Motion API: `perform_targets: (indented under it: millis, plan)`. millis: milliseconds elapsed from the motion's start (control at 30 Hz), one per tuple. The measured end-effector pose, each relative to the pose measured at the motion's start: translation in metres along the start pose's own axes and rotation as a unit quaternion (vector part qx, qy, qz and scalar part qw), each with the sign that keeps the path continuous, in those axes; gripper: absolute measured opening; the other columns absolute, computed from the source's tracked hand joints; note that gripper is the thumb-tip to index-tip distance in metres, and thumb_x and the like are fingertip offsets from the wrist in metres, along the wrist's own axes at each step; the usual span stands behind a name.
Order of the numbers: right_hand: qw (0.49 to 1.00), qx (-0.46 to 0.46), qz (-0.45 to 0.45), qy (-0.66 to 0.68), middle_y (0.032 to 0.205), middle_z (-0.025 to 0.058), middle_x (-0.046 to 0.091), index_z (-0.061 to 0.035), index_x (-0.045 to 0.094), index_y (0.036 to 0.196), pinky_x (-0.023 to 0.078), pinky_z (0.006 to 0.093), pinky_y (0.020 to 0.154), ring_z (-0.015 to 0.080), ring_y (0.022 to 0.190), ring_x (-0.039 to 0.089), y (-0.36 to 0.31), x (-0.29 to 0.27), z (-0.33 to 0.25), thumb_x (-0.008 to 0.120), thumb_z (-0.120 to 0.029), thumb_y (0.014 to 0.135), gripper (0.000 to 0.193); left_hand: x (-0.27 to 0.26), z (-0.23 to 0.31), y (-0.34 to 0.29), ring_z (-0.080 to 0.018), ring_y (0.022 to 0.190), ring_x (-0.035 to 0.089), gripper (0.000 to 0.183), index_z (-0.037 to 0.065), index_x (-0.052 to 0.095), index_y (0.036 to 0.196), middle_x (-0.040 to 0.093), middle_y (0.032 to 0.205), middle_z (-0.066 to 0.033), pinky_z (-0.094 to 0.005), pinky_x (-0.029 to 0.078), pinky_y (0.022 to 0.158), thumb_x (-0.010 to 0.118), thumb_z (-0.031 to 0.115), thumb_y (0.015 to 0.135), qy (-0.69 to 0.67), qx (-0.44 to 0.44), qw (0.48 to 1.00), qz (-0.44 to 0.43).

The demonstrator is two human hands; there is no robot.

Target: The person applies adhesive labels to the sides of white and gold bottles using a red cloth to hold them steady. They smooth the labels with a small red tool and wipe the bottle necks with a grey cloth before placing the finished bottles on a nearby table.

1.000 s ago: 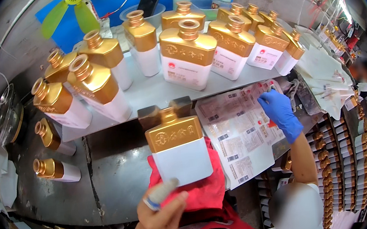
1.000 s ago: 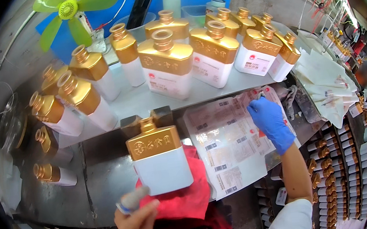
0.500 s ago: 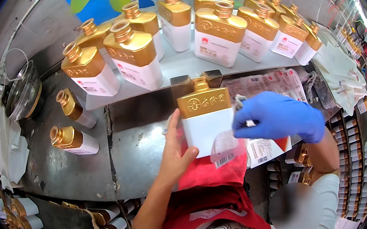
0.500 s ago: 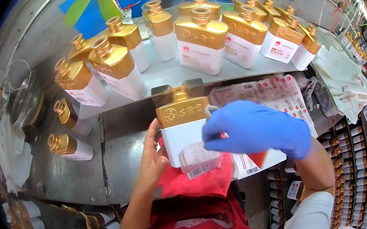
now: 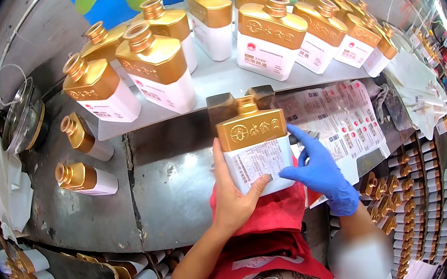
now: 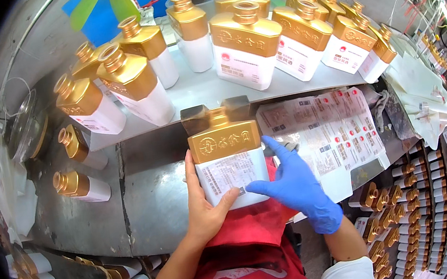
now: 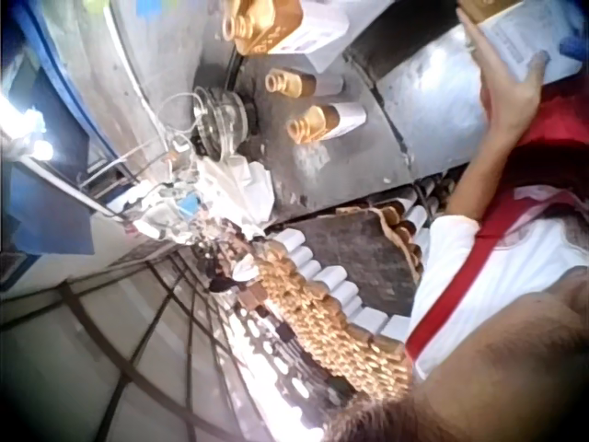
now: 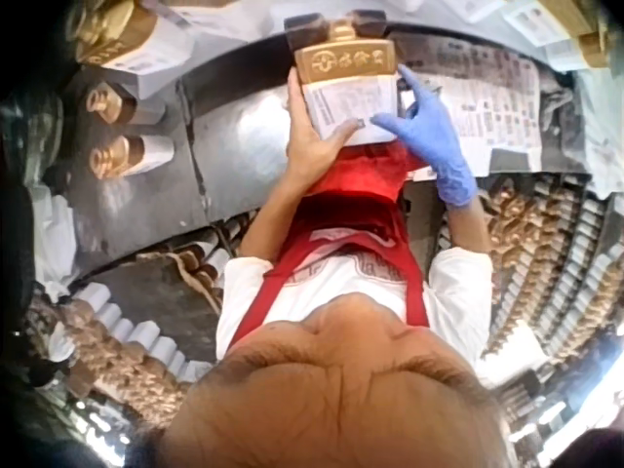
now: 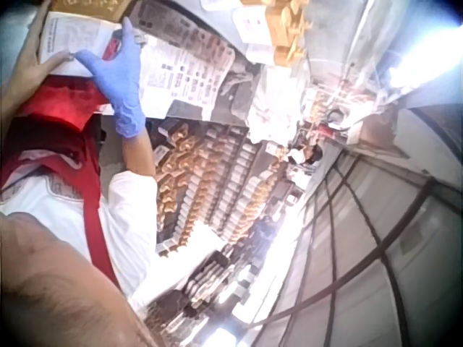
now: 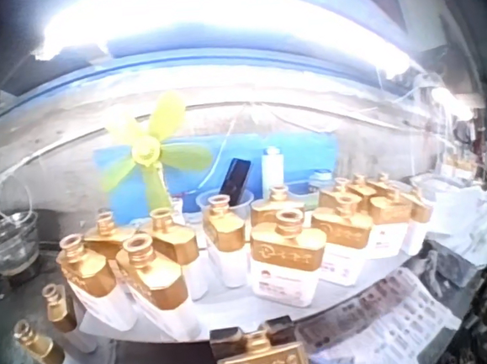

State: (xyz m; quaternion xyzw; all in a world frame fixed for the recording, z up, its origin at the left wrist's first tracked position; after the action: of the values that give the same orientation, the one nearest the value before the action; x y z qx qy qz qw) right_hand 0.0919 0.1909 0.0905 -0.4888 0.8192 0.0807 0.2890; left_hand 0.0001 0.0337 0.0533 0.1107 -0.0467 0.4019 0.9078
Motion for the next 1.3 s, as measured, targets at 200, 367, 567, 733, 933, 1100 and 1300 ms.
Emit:
perform_targets:
  millis: [200,367,567,733,933,1100,1300]
  plan:
    - [0.985,0.064,-0.033,0.159,0.11,0.0156,0.062,0.0001,0.047,0.127,0.048,0.0329,0.086,0.0218,0.101,0.06,0.001,0.026,0.018,0.081,-0.028,0.067,0.075,-0.003,-0.003,0.0,-0.0253,0.127,0.04,0.098,0.004,-0.007,0.146,0.03,0.141,-0.0166,-0.0372,0.038,0.102,0.062,-0.006,0.076,-0.022,-0.031,0.999,-0.025]
    - [0.988,0.049,-0.028,0.142,0.115,0.0174,0.059,0.0011,0.046,0.129,0.048,0.0342,0.088,0.0246,0.104,0.059,-0.011,0.026,0.016,0.08,-0.03,0.068,0.076,-0.008,0.001,0.001,-0.0261,0.121,0.047,0.099,0.005,-0.011,0.146,0.035,0.137,-0.0193,-0.0368,0.04,0.099,0.061,-0.007,0.079,-0.016,-0.013,0.999,-0.048]
    - [0.998,0.053,0.031,0.029,0.117,0.0185,0.058,-0.0003,0.044,0.131,0.047,0.036,0.089,0.0269,0.104,0.059,0.004,0.015,0.011,0.078,-0.031,0.07,0.076,-0.012,0.002,0.015,-0.0258,0.119,0.048,0.091,0.006,-0.006,0.146,0.037,0.136,-0.0194,-0.038,0.042,0.098,0.057,-0.007,0.082,-0.126,-0.055,0.99,-0.011]
    - [0.985,0.025,-0.018,0.171,0.103,0.0178,0.064,-0.003,0.048,0.13,0.051,0.0338,0.079,0.0232,0.09,0.064,0.015,0.019,0.005,0.077,-0.028,0.072,0.069,-0.006,-0.004,0.017,-0.0241,0.121,0.045,0.085,0.002,0.0,0.146,0.035,0.137,-0.0163,-0.0347,0.04,0.099,0.058,-0.003,0.084,-0.054,-0.013,0.998,-0.012]
    - [0.989,0.027,-0.011,0.143,0.1,0.0148,0.065,-0.0026,0.048,0.13,0.051,0.0311,0.077,0.0197,0.088,0.064,0.012,0.014,0.006,0.076,-0.025,0.073,0.067,-0.001,-0.004,0.017,-0.0242,0.119,0.047,0.088,0.0,-0.001,0.145,0.036,0.135,-0.0169,-0.0341,0.042,0.097,0.061,-0.002,0.082,-0.045,-0.015,0.999,0.002]
    - [0.984,0.03,-0.028,0.175,0.1,0.0138,0.065,-0.0028,0.046,0.132,0.051,0.0306,0.078,0.0189,0.09,0.064,0.012,0.013,0.004,0.075,-0.022,0.075,0.067,-0.001,-0.003,0.018,-0.0243,0.118,0.048,0.09,0.001,-0.003,0.145,0.036,0.135,-0.0167,-0.0336,0.043,0.095,0.062,-0.003,0.082,-0.032,-0.011,0.999,-0.001]
    - [0.991,0.037,-0.012,0.13,0.102,0.0143,0.064,0.0013,0.04,0.135,0.051,0.0297,0.078,0.0171,0.09,0.063,0.01,0.012,0.008,0.076,-0.017,0.075,0.073,-0.003,0.002,0.019,-0.0233,0.121,0.045,0.09,0.001,-0.002,0.145,0.035,0.137,-0.0165,-0.0338,0.04,0.099,0.061,0.0,0.082,-0.045,-0.027,0.999,-0.012]
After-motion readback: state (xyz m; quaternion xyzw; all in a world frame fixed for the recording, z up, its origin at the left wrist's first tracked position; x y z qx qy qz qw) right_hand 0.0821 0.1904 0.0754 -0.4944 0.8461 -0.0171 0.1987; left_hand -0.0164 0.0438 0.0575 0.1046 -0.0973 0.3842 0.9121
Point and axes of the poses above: each hand's wrist, its own y-axis towards the middle knuckle, its own x-axis out of the palm, z = x × y, the point moved 3 cm from there along y, towards the middle knuckle
